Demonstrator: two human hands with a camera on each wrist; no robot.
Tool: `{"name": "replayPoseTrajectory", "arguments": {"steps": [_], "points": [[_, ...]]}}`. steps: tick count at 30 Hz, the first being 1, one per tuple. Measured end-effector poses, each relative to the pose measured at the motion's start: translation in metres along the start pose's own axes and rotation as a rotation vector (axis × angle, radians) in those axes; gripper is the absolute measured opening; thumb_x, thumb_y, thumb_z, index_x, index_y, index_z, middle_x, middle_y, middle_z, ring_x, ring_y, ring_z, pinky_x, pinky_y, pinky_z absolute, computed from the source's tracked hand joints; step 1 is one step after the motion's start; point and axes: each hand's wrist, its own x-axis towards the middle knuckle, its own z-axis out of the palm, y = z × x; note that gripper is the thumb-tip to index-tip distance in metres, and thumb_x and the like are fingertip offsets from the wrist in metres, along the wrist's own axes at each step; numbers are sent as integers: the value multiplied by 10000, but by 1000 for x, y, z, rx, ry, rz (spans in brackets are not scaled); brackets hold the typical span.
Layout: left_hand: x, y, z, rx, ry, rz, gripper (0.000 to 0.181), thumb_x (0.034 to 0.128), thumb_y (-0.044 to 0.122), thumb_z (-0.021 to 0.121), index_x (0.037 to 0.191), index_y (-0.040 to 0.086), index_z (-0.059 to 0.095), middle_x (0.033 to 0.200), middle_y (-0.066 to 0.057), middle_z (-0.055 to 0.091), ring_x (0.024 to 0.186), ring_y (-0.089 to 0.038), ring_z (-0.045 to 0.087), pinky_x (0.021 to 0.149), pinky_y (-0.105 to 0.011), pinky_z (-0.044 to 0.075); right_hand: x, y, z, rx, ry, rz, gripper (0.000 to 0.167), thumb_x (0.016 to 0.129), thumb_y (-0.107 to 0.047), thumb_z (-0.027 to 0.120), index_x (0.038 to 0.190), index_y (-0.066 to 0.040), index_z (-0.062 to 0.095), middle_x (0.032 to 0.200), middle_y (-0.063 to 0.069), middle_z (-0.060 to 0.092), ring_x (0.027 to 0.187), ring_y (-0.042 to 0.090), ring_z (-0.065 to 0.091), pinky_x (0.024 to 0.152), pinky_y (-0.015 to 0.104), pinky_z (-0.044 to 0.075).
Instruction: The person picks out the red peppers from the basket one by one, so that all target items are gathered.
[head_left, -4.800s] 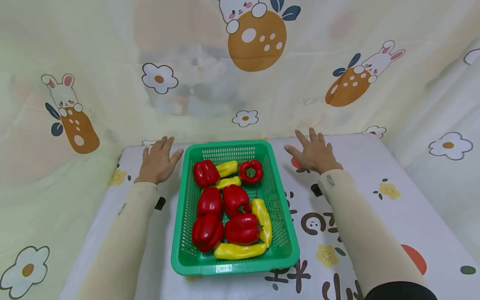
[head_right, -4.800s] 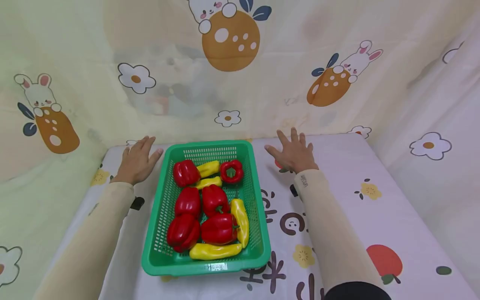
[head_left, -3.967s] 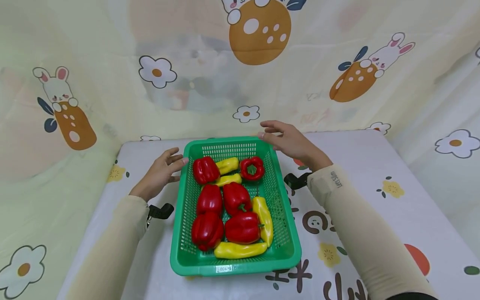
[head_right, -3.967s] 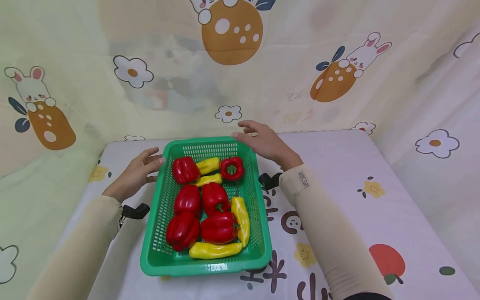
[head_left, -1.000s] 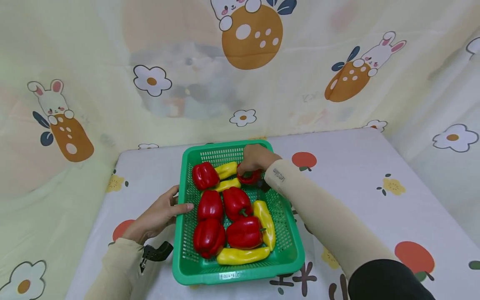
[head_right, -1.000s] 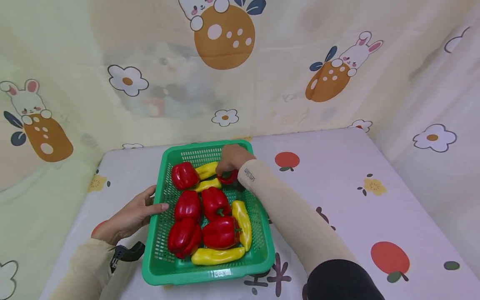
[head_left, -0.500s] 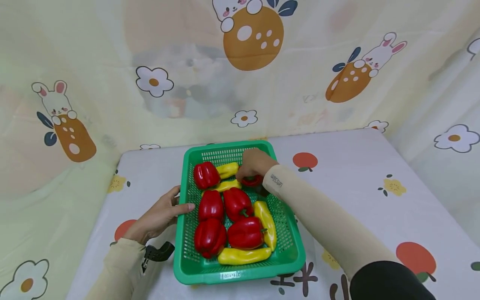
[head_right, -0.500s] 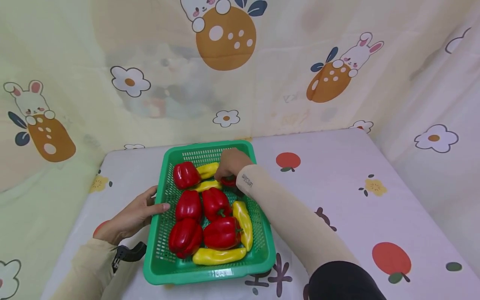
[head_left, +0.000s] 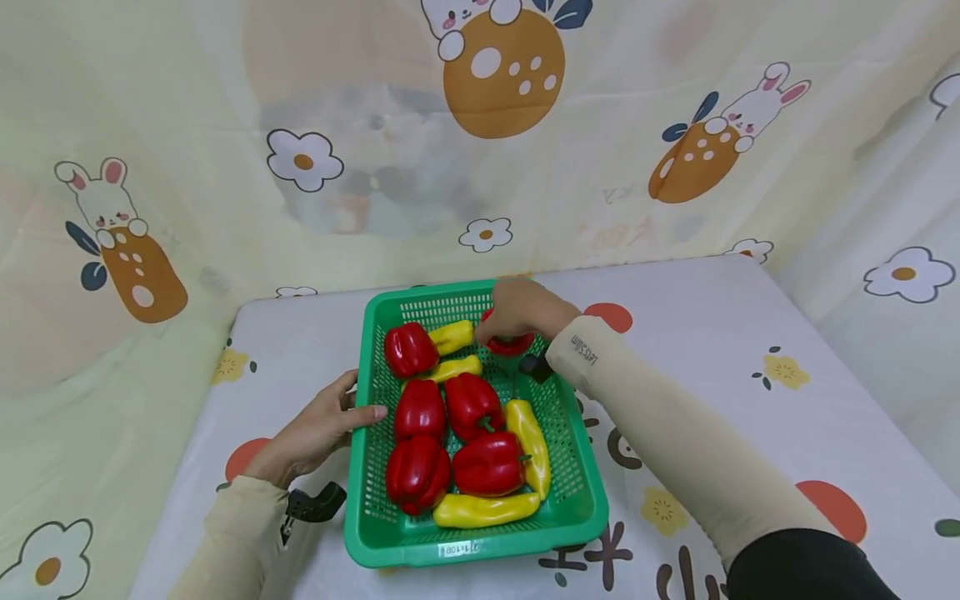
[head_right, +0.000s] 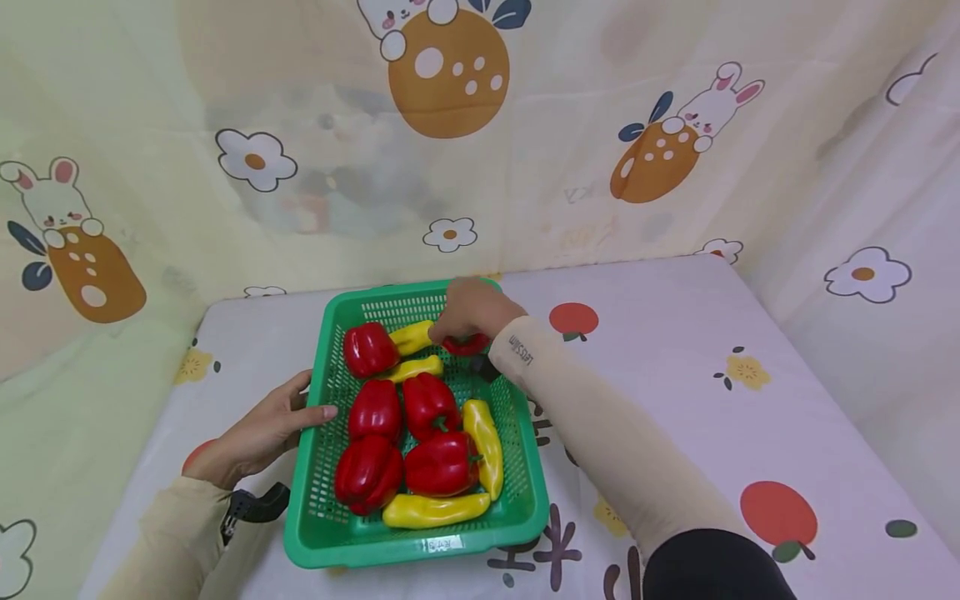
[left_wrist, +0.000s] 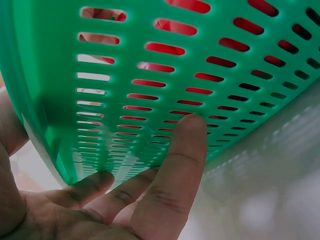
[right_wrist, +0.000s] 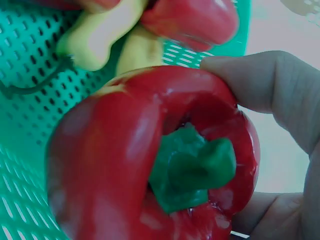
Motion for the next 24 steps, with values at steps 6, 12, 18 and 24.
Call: {"name": "replayPoseTrajectory", "arguments": {"steps": [6, 12, 18, 24], "points": [[-2, 1, -1, -7, -6, 11, 799, 1003, 139, 657, 1629, 40, 171, 1383, -357, 527, 1049, -388, 734, 791, -535, 642, -10, 9, -10, 102, 78, -24, 296, 818, -347, 727, 694, -107, 607, 656, 21, 579, 653, 195, 561, 593, 282, 505], [-3, 3, -1, -9, -12, 19, 788, 1011, 123, 638, 1632, 37, 160, 1393, -363, 519, 1062, -408, 728, 790, -533, 642, -18, 19, -17, 209, 118, -27, 408, 866, -446, 738, 1043, -79, 742, 991, 70, 700, 928, 247, 613, 726, 330, 565], [-4, 3, -1, -8, -21, 30, 799, 1010, 130, 638, 1633, 29, 148, 1383, -366, 528, 1061, -422, 727, 785, -536, 642, -24, 31, -22, 389, 149, -23, 433, 906, -417, 739, 1198, -97, 734, 1140, 102, 689, 1038, 281, 591, 787, 376, 576], [-4, 2, -1, -2, -18, 35, 792, 1012, 145, 643, 1628, 23, 160, 1364, -359, 543, 1053, -401, 732, 790, -529, 643, -28, 43, -21, 512, 177, -39, 401, 912, -405, 741, 1171, -99, 734, 1161, 99, 690, 1066, 289, 586, 809, 387, 582]]}}
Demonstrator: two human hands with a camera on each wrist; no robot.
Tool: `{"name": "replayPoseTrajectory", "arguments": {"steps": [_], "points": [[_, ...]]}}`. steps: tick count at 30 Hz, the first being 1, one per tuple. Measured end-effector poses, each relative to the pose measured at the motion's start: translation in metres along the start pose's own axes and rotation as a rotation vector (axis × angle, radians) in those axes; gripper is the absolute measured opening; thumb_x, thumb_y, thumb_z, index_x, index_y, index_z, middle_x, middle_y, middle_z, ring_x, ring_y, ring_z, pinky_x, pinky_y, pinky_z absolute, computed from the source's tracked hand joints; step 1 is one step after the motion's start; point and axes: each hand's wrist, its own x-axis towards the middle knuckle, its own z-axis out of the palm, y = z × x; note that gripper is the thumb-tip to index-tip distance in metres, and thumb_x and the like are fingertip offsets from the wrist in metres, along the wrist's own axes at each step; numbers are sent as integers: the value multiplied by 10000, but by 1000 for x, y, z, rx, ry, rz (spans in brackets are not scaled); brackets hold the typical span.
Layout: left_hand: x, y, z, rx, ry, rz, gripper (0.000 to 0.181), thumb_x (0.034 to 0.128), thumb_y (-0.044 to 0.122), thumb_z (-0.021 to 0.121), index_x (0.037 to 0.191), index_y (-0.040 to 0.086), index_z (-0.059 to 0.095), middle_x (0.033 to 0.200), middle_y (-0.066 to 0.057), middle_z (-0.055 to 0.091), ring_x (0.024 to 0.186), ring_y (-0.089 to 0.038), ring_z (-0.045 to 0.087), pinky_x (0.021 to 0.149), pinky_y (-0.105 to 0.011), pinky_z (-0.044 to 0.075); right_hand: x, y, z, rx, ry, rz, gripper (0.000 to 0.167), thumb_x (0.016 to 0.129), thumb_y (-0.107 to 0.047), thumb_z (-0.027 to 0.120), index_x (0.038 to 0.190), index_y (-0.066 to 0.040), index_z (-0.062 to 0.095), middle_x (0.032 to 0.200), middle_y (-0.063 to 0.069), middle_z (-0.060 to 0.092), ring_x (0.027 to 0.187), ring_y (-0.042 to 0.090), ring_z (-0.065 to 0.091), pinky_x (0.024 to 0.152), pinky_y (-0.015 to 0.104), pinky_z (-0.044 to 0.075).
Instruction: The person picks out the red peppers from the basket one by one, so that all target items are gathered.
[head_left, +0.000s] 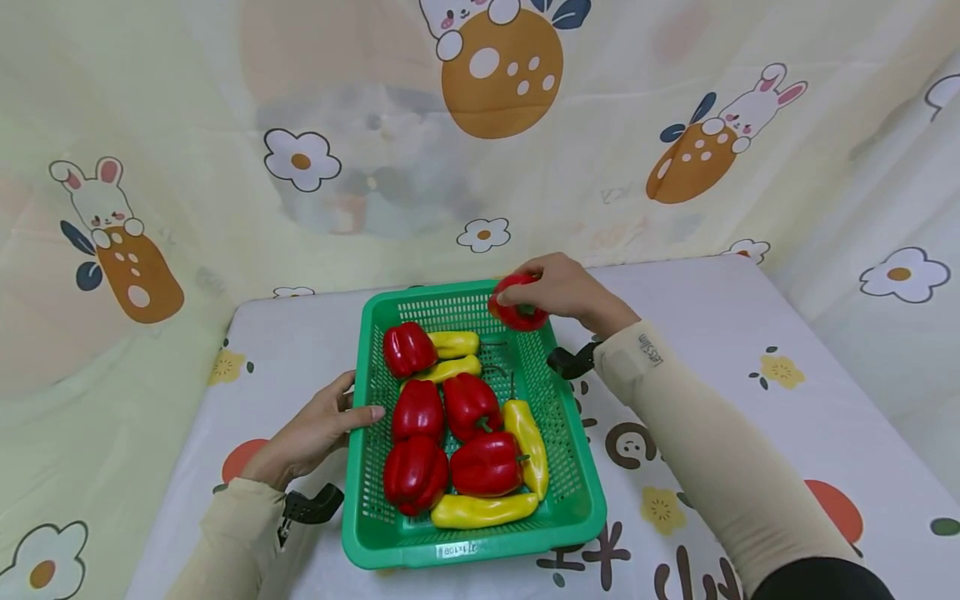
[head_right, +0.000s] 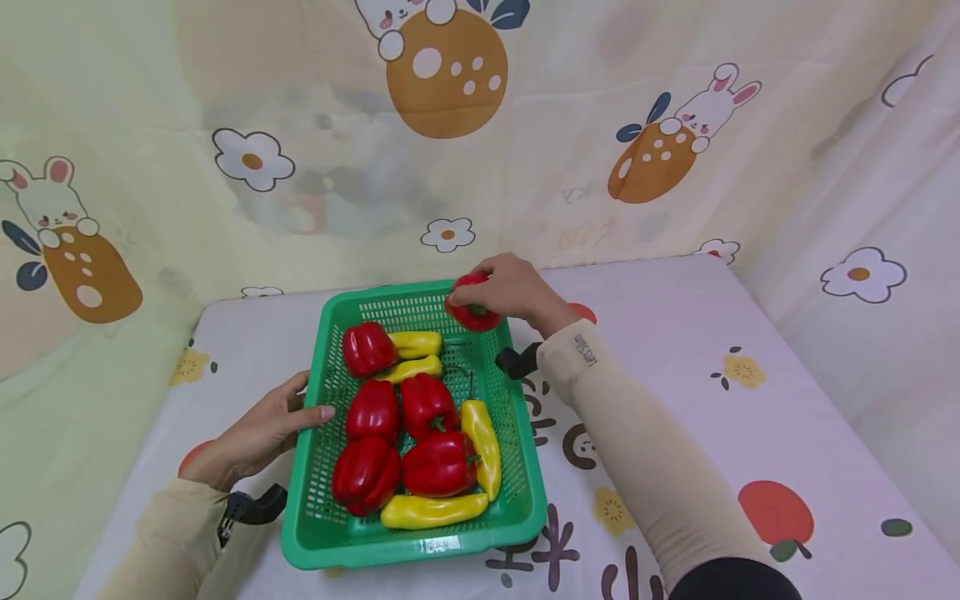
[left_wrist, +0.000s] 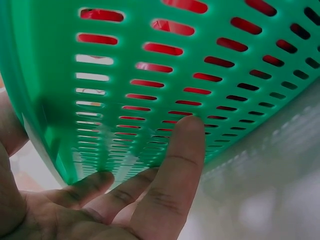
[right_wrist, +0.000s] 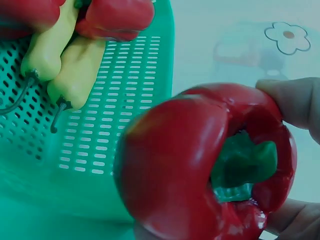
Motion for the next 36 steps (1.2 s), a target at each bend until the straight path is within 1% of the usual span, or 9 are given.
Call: {"name": "replayPoseTrajectory", "arguments": {"steps": [4, 11, 17, 24, 30, 34, 36], "points": [[0, 0, 1, 12, 13, -6, 766, 1016, 143, 634, 1623, 24, 182, 1360, -350, 557, 1046, -383, 737, 795, -520, 644, 0, 8, -2, 60, 23, 8, 453, 924, -390, 737, 1250, -77, 696, 1223, 116, 673, 1105, 304, 579, 841, 389, 589], [0, -1, 4, 35, 38, 4, 743, 1021, 164, 619, 1631, 51, 209, 1361, -340, 575, 1022, -376, 745, 793, -516, 647, -5, 15, -6, 189, 106, 24, 526, 943, -377, 726, 1362, -71, 636, 1316, 135, 631, 1179, 316, 544, 895, 389, 583], [0, -3, 6, 85, 79, 25, 691, 1020, 141, 597, 1619, 49, 265, 1357, -335, 589, 987, -359, 756, 767, -499, 654, -9, 26, -10, 291, 148, 26, 547, 964, -381, 701, 1400, -64, 607, 1359, 134, 617, 1163, 287, 549, 894, 343, 568], [-1, -5, 7, 99, 101, 27, 662, 1012, 124, 597, 1601, 46, 305, 1296, -317, 630, 934, -348, 767, 739, -485, 658, -14, 35, -13, 377, 215, 39, 575, 981, -368, 693, 1456, -70, 565, 1424, 138, 571, 1227, 307, 538, 978, 367, 573], [-2, -4, 8, 103, 119, 28, 649, 1003, 107, 586, 1589, 27, 318, 1292, -327, 635, 925, -357, 770, 722, -488, 658, -17, 47, -17, 447, 261, 39, 596, 1002, -356, 684, 1495, -62, 523, 1464, 143, 530, 1260, 305, 502, 961, 308, 574], [-1, -4, 9, 103, 128, 27, 645, 1002, 98, 583, 1588, 31, 323, 1296, -333, 631, 925, -359, 771, 718, -488, 657, -19, 55, -19, 523, 280, 47, 595, 1010, -346, 680, 1498, -51, 510, 1480, 146, 509, 1267, 303, 497, 926, 253, 583], [-1, -3, 10, 104, 131, 26, 645, 1001, 99, 584, 1588, 37, 325, 1301, -332, 627, 925, -358, 771, 716, -488, 657, -20, 59, -19, 555, 289, 49, 602, 1013, -346, 679, 1505, -48, 501, 1496, 147, 494, 1280, 308, 493, 919, 245, 587]]}}
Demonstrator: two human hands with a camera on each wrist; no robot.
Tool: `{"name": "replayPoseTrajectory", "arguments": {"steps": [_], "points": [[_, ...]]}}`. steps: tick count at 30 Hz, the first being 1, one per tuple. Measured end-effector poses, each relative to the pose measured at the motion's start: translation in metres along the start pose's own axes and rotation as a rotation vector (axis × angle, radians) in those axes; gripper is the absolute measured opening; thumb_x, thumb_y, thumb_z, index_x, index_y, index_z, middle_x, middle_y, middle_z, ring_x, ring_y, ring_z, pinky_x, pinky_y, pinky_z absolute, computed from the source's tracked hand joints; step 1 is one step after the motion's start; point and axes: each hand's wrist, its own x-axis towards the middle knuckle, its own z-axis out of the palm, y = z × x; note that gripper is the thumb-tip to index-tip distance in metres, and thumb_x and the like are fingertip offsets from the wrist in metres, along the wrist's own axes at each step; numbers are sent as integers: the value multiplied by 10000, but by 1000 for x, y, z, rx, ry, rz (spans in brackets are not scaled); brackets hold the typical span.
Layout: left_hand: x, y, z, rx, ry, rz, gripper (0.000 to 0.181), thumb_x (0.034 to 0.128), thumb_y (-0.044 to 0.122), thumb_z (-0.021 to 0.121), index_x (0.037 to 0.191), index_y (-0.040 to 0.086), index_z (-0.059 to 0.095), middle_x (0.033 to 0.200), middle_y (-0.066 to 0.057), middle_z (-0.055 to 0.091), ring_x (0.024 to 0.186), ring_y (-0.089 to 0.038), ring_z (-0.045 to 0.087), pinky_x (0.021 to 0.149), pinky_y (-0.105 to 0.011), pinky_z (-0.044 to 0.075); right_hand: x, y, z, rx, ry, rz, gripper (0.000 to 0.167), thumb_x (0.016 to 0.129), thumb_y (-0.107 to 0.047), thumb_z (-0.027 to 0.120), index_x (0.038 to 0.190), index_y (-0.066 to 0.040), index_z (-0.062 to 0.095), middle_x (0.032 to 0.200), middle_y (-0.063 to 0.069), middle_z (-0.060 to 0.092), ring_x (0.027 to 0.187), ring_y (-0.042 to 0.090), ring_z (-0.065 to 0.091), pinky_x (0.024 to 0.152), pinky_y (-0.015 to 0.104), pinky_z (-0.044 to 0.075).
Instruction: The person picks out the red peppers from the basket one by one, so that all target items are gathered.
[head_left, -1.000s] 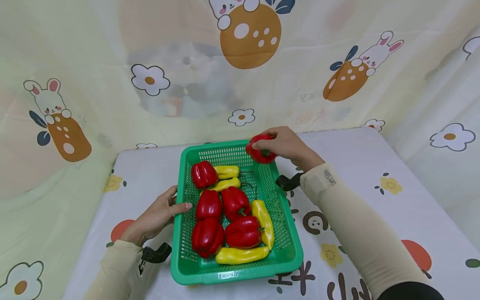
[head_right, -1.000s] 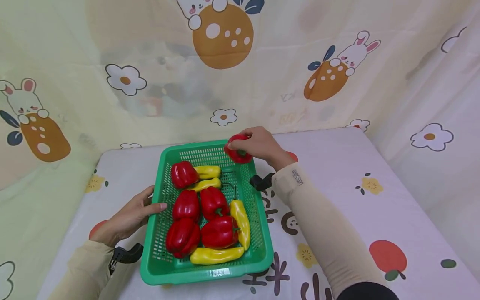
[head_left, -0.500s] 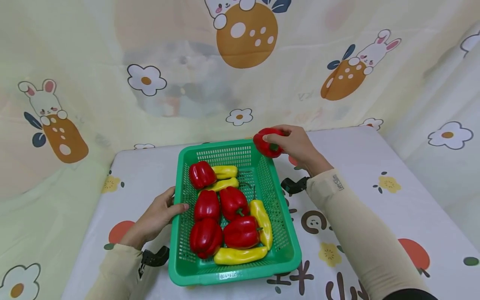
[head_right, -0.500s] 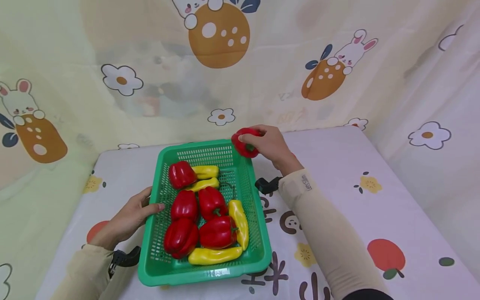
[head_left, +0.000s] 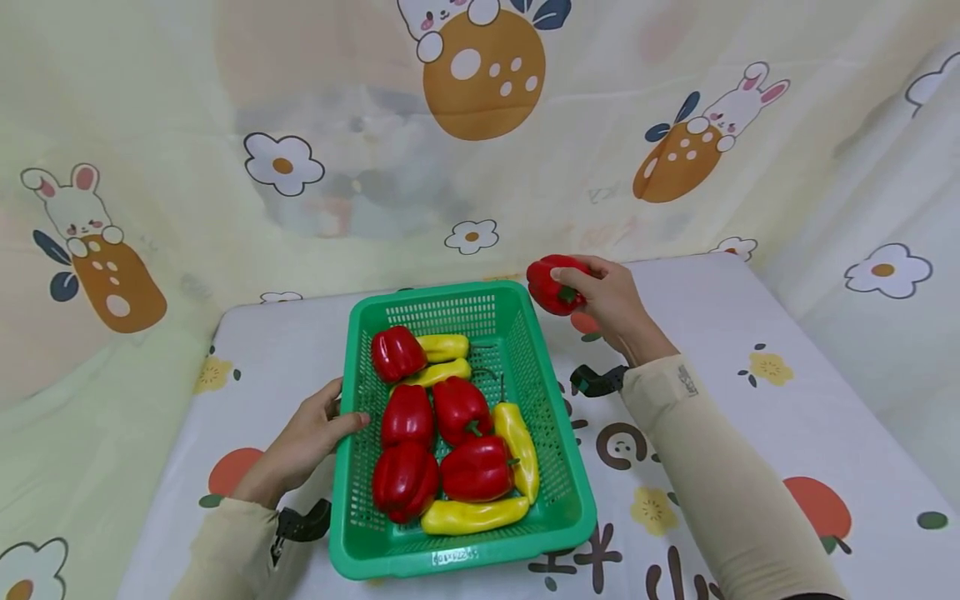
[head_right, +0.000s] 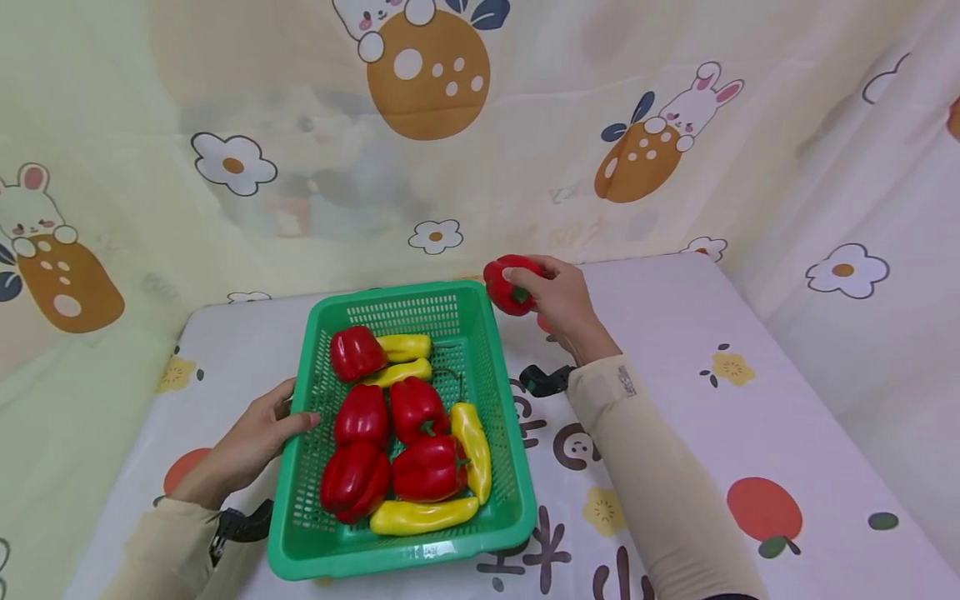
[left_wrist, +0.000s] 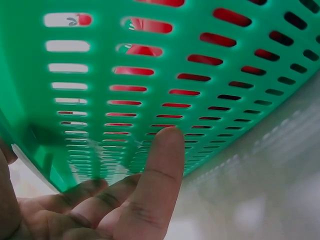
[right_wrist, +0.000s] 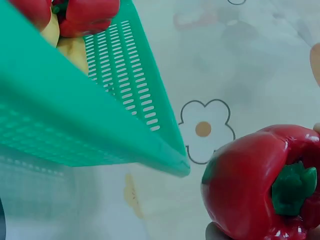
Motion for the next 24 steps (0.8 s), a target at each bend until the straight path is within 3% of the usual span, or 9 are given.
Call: {"name": "replayPoseTrajectory", "arguments": {"steps": [6, 14, 18, 24], "points": [[-2, 0, -1, 5, 6, 3, 663, 998, 113, 592, 1595, 42, 313, 1308, -331, 616, 923, -358, 770, 708, -486, 658, 0, 10, -5, 42, 19, 10, 626, 1011, -365, 677, 1522, -60, 484, 1511, 132, 470, 1288, 295, 483, 962, 277, 585], [-3, 0, 1, 10, 11, 6, 672, 996, 127, 600, 1596, 40, 309, 1299, -326, 616, 913, -353, 773, 707, -478, 659, 2, 24, -13, 85, 48, 41, 613, 1005, -386, 686, 1511, -95, 501, 1508, 114, 467, 1279, 286, 479, 880, 265, 617], [-3, 1, 2, 12, 15, 4, 668, 996, 132, 599, 1593, 43, 314, 1300, -325, 614, 916, -351, 771, 711, -474, 659, 2, 32, -15, 98, 55, 68, 646, 997, -395, 699, 1531, -104, 481, 1529, 112, 455, 1303, 297, 462, 901, 305, 619], [-3, 0, 2, 5, 14, 2, 671, 998, 137, 597, 1597, 44, 309, 1301, -326, 610, 915, -348, 771, 713, -476, 659, 5, 44, -18, 130, 76, 94, 653, 1000, -390, 698, 1531, -86, 471, 1527, 109, 449, 1281, 272, 452, 895, 265, 598]]}}
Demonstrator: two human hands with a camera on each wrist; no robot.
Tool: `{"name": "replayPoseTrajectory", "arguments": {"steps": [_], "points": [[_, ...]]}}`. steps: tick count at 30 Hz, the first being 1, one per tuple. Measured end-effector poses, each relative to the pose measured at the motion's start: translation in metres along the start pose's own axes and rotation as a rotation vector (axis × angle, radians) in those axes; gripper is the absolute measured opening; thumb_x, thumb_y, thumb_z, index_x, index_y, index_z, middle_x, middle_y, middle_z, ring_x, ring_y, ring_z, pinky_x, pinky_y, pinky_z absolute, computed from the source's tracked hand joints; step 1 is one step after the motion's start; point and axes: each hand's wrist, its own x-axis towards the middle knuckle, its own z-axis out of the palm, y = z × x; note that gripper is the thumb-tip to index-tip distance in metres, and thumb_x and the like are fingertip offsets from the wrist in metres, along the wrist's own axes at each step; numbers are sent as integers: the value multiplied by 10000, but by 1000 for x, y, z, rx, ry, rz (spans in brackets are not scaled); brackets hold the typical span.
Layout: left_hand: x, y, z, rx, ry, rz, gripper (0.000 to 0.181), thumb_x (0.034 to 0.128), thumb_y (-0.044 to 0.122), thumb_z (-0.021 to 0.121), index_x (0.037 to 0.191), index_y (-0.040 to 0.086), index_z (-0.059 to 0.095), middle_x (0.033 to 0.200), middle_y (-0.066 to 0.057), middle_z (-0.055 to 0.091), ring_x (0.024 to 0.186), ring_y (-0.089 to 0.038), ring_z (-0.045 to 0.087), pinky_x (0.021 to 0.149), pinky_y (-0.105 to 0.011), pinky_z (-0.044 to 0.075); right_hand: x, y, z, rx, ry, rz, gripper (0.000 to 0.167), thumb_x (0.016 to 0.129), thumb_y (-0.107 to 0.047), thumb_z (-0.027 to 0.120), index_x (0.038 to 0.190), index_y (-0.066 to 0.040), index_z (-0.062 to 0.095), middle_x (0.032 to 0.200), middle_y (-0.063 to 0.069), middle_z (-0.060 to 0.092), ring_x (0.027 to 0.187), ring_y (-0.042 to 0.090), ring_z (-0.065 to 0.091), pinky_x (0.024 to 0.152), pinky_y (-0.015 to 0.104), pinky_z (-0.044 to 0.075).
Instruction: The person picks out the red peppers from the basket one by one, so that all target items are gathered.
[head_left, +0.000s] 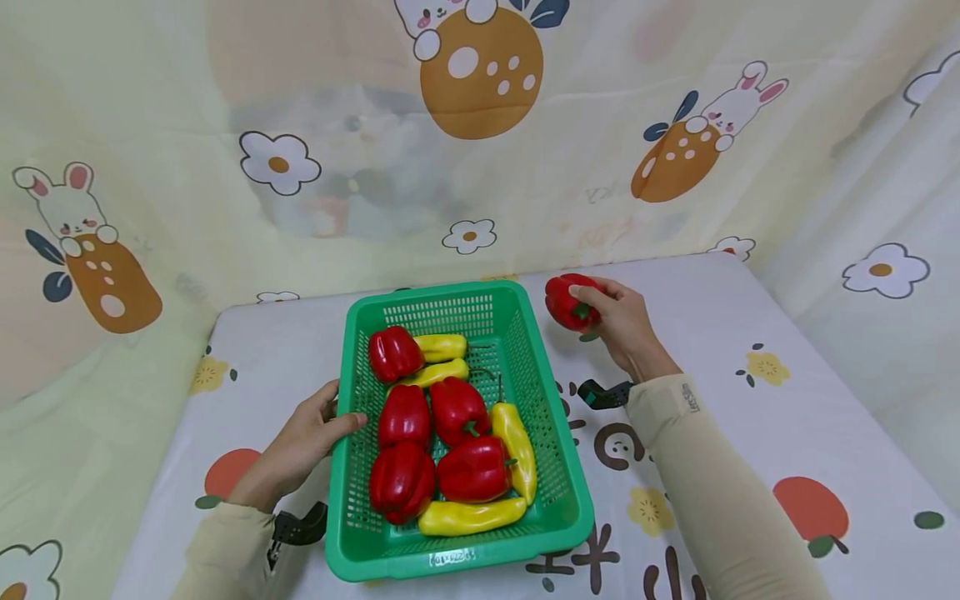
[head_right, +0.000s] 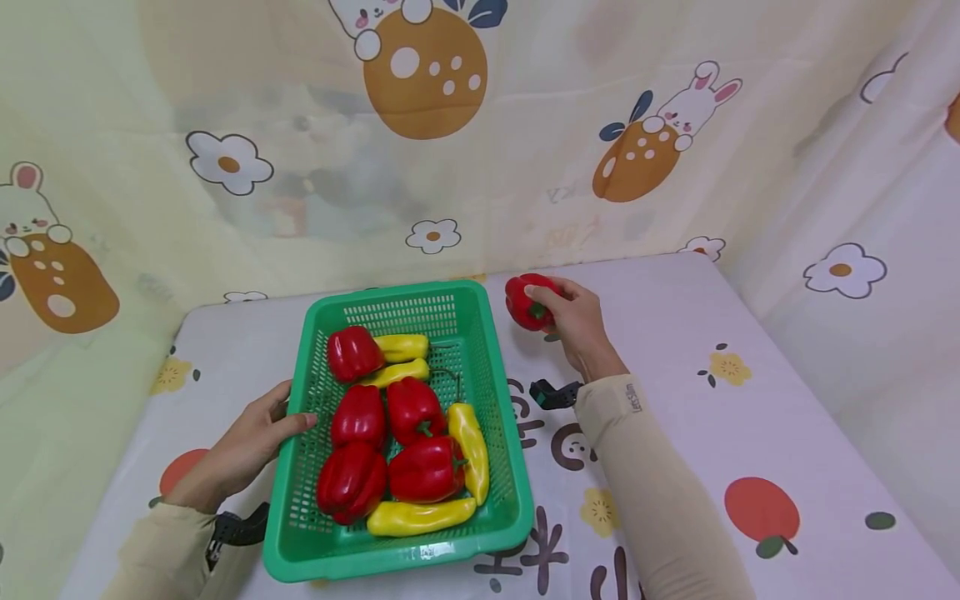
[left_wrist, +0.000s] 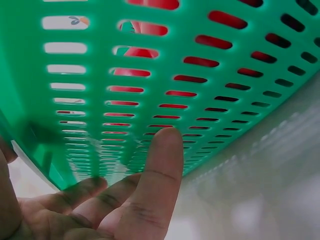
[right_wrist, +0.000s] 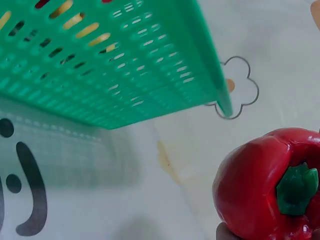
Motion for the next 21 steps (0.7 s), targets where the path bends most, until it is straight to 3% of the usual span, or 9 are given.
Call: {"name": "replayPoseTrajectory", "arguments": {"steps": [10, 15, 21], "points": [[0, -2, 0, -7, 15, -6, 646, 1009, 139, 582, 1589, 38, 317, 1299, -326, 610, 918, -342, 768, 712, -474, 660, 9, 21, -7, 68, 53, 34, 671, 991, -380, 714, 1544, -98, 462, 1556, 94, 418, 1330, 273, 409, 1005, 323, 569], [0, -2, 1, -4, 29, -6, 643, 1005, 143, 583, 1585, 36, 327, 1300, -322, 613, 921, -338, 768, 711, -469, 660, 15, 29, -9, 83, 95, 63, 640, 1006, -343, 696, 1546, -88, 466, 1570, 97, 410, 1363, 266, 402, 1134, 375, 492], [0, -2, 1, -4, 27, 6, 641, 1007, 135, 577, 1588, 34, 324, 1294, -328, 613, 914, -341, 769, 704, -471, 660, 21, 39, -13, 73, 139, 97, 629, 1010, -319, 692, 1548, -82, 468, 1592, 99, 397, 1404, 254, 373, 1198, 369, 420]]}}
